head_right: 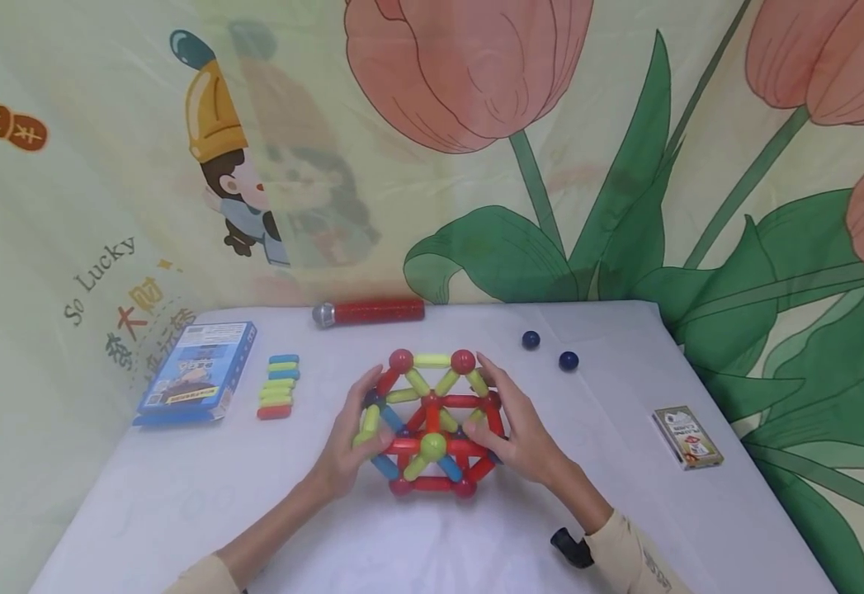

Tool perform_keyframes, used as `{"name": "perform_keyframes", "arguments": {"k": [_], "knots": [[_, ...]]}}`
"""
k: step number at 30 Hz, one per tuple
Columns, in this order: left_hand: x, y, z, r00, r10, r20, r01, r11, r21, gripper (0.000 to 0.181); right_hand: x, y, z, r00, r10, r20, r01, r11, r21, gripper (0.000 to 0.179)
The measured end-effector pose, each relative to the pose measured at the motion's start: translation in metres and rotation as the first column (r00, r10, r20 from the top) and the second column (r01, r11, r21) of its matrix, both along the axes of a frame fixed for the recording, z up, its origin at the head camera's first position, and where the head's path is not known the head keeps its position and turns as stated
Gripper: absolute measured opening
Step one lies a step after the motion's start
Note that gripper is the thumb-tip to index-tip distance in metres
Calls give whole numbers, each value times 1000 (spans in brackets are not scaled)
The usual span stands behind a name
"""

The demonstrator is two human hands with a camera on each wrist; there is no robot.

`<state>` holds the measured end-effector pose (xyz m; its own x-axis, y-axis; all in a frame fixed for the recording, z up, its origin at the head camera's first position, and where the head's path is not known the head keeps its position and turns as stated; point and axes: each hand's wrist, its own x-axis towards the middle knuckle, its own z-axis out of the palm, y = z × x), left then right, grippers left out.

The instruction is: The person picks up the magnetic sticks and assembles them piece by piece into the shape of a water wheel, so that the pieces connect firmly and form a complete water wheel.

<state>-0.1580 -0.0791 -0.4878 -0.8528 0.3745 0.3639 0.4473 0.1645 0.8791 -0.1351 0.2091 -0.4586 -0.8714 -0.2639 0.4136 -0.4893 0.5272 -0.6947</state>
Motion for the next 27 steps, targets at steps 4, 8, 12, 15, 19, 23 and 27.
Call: {"name": "perform_keyframes", "arguments": {"k": [4,8,12,15,19,23,27], "knots": [[4,-4,0,999,-35,-1,35,999,-34,94,5,1,-3,999,1,-42,0,1000,20,98],[7,-7,-1,998,-64,-18,62,996,-65,97,8,2,-7,997,0,-77,2,999,32,100],[9,-10,-2,994,-89,-58,83,991,-107,98,11,2,-11,995,2,-98,3,999,49,103],[10,-13,-4,990,-108,-90,94,985,-142,100,15,2,-12,994,8,-105,-1,998,66,104],[11,-16,-5,983,-136,-123,112,976,-185,103,19,2,-13,994,27,-109,-19,997,77,106],[13,-18,-6,977,-153,-150,117,967,-226,105,22,3,-15,992,34,-125,-20,994,108,109],[14,-19,-8,974,-152,-166,104,958,-265,107,23,4,-18,990,25,-141,-4,989,147,111]]}}
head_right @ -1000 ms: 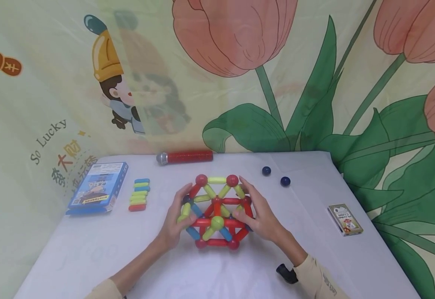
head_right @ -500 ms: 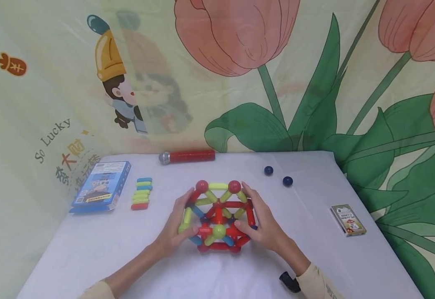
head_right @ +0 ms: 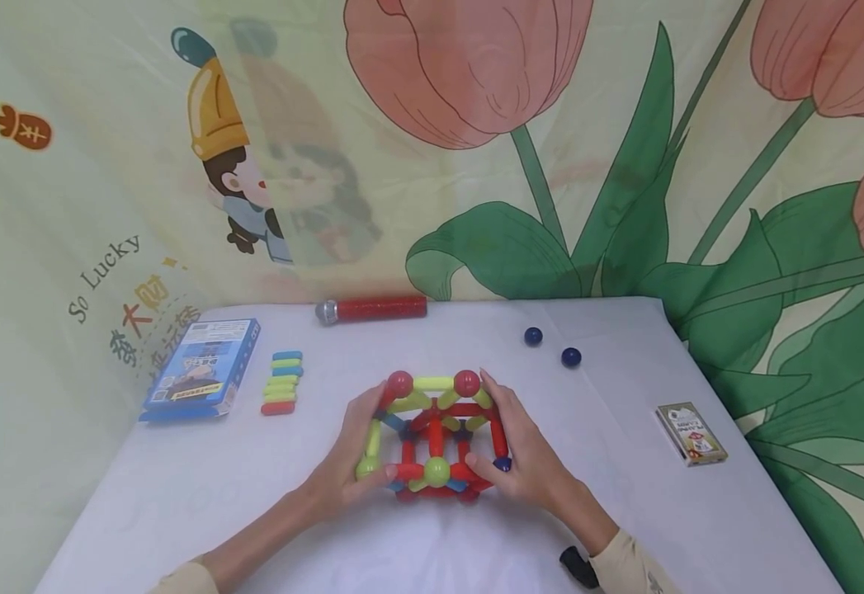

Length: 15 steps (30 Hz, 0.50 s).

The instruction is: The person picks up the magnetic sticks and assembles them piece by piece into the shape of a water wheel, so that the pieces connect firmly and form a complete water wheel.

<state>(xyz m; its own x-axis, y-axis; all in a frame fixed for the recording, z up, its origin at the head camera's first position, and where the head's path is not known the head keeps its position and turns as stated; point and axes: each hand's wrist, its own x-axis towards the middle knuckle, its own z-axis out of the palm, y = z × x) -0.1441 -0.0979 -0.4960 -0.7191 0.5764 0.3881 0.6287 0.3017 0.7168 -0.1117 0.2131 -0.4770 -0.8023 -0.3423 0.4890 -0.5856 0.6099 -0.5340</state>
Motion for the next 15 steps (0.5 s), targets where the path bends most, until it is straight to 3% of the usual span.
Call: {"name": "perform_keyframes", "arguments": {"k": [15], "knots": [[1,0,3,1000,12,5,-12,998,-66,111,-1,3,-3,1000,19,-13,-19,999,44,115]]}}
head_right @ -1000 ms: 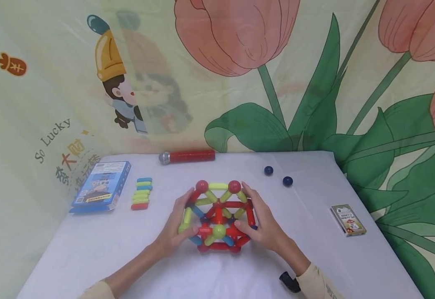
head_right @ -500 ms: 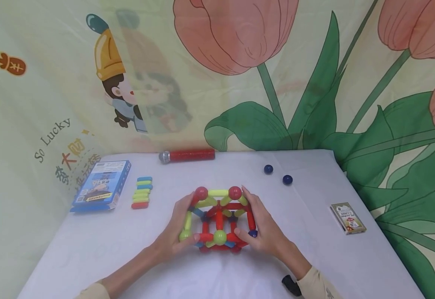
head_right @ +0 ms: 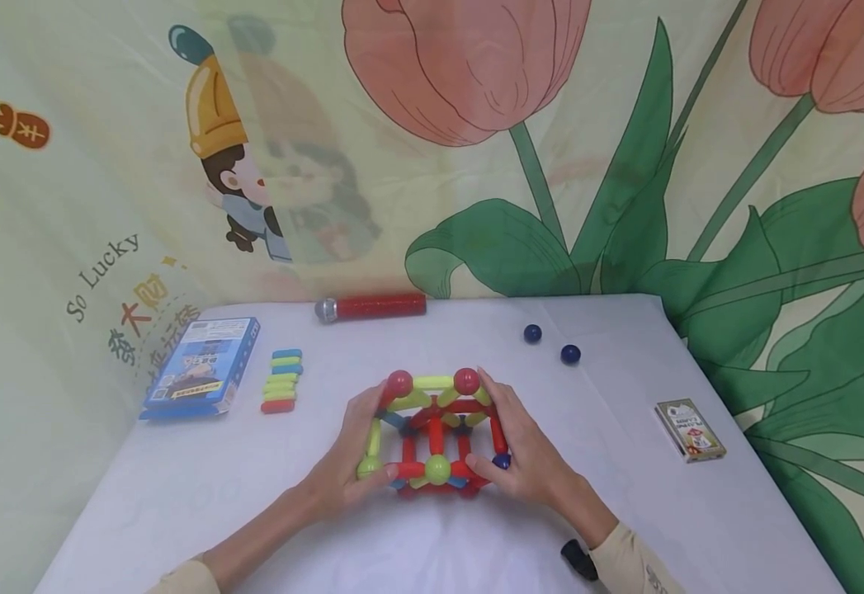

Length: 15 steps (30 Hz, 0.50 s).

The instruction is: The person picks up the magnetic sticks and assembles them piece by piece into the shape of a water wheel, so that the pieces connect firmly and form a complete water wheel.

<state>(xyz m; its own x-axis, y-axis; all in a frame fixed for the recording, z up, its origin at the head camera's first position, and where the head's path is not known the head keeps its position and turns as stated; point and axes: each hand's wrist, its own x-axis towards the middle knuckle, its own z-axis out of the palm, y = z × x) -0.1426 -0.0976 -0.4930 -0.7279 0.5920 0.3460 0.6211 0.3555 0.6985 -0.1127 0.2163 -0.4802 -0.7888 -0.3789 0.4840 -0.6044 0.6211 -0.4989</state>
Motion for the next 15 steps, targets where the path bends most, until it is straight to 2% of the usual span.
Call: {"name": "perform_keyframes", "arguments": {"k": [4,8,12,15], "knots": [[0,0,2,1000,-2,7,2,1000,-10,112,0,1,1,1000,-1,14,2,1000,-1,115],[-1,-1,5,998,0,55,0,1000,-6,112,0,1,0,1000,1,24,0,1000,-10,114],[-7,-1,16,994,8,113,-16,998,64,104,-1,1,0,1000,2,24,-2,1000,-16,114],[-17,4,28,986,31,164,-48,993,104,85,-1,1,-1,1000,2,19,-1,1000,-18,114]]}}
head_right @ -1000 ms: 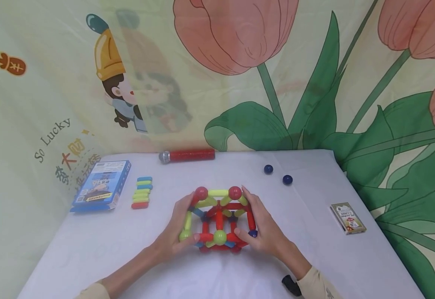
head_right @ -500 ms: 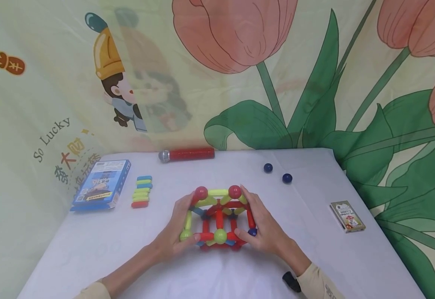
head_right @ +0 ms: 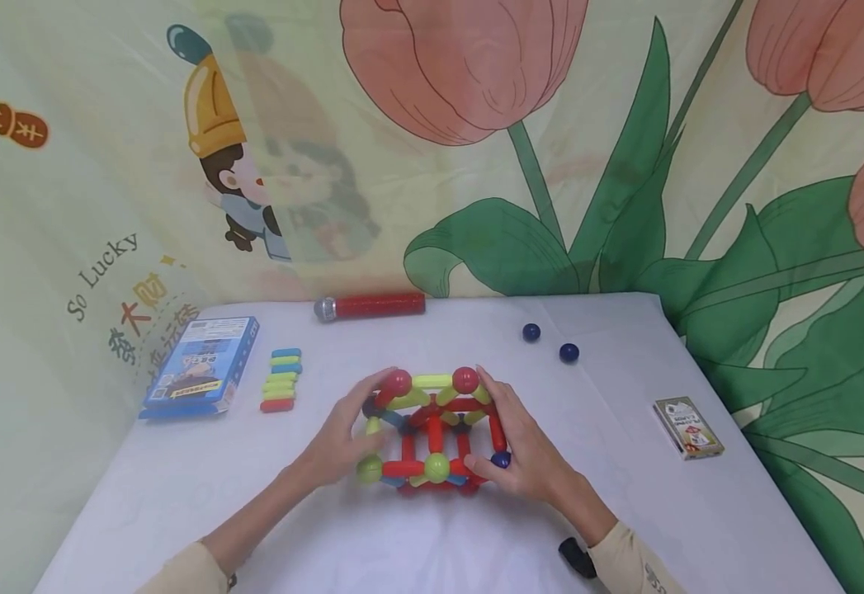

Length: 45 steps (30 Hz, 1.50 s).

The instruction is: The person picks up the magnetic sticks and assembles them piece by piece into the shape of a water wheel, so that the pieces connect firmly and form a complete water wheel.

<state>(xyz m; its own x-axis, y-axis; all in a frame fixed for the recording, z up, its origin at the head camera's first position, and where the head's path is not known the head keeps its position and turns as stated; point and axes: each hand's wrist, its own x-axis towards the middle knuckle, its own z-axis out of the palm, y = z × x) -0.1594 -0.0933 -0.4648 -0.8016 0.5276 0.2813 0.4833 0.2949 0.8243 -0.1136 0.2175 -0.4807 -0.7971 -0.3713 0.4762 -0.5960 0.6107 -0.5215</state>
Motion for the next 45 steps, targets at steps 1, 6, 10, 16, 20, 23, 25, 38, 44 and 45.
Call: {"name": "perform_keyframes", "arguments": {"k": [1,6,10,16,20,23,25,38,44,45], "knots": [[-4,2,4,1000,11,21,-11,1000,-4,78,0,0,0,1000,0,0,0,1000,-2,114],[-16,16,18,989,71,133,-62,996,-66,45,0,-1,-1,1000,1,6,-1,1000,-16,114],[-19,24,22,977,106,186,-94,993,-74,36,0,-1,-1,1000,-3,7,3,1000,-18,114],[-21,30,19,977,140,158,-133,990,-57,33,0,-2,-1,1000,-9,2,9,1000,-16,115],[-22,31,17,981,135,140,-127,990,-64,35,1,-3,0,1000,-12,10,12,1000,-20,114],[-22,31,17,983,129,131,-118,989,-86,36,1,-3,1,1000,-9,20,10,1000,-29,114],[-22,32,17,983,130,127,-118,988,-100,35,1,-3,1,1000,-7,23,8,999,-32,114],[-22,28,20,986,79,145,-65,993,-101,42,2,-3,2,1000,-6,4,6,1000,-25,113],[-23,7,30,992,23,122,-7,991,-133,61,2,-1,2,1000,-10,10,11,1000,-25,112],[-23,1,32,992,13,122,3,991,-131,66,3,-1,3,1000,-14,13,14,1000,-21,112]]}}
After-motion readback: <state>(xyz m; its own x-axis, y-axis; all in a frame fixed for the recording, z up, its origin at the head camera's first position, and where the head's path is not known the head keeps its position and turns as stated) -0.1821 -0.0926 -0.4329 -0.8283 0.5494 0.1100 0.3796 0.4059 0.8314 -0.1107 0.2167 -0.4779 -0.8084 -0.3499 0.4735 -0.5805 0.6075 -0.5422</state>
